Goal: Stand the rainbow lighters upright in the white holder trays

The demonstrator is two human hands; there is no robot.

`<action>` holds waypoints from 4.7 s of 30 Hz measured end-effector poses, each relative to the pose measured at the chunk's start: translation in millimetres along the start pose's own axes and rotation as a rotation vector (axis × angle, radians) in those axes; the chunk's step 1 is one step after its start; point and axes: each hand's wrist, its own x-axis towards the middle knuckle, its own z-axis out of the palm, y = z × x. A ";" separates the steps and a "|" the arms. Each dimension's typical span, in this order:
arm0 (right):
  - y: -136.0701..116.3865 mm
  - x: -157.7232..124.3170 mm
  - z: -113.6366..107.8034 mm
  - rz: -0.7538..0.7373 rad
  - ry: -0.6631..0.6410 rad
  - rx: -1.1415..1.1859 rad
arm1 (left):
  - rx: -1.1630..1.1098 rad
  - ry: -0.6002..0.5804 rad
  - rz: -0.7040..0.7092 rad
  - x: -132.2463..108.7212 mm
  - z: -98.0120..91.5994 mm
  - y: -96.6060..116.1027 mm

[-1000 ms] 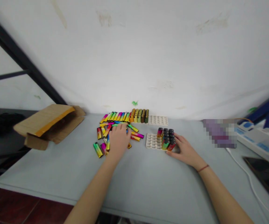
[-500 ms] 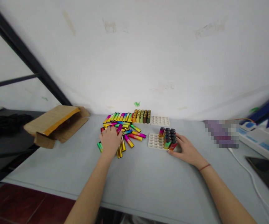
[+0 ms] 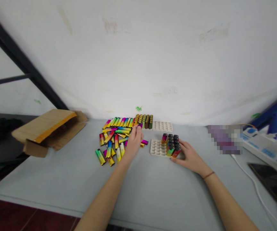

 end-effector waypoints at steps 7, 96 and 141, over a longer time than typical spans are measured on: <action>1.3 -2.1 -0.5 0.000 0.006 -0.017 | -0.280 -0.017 -0.139 -10.1 2.5 -12.6; -0.9 -0.9 -1.0 -0.029 0.038 -0.020 | 0.945 -0.431 0.481 -22.6 37.4 -7.7; 3.0 -2.1 0.6 -0.004 0.013 -0.032 | -0.330 0.050 -0.304 7.1 -15.5 18.8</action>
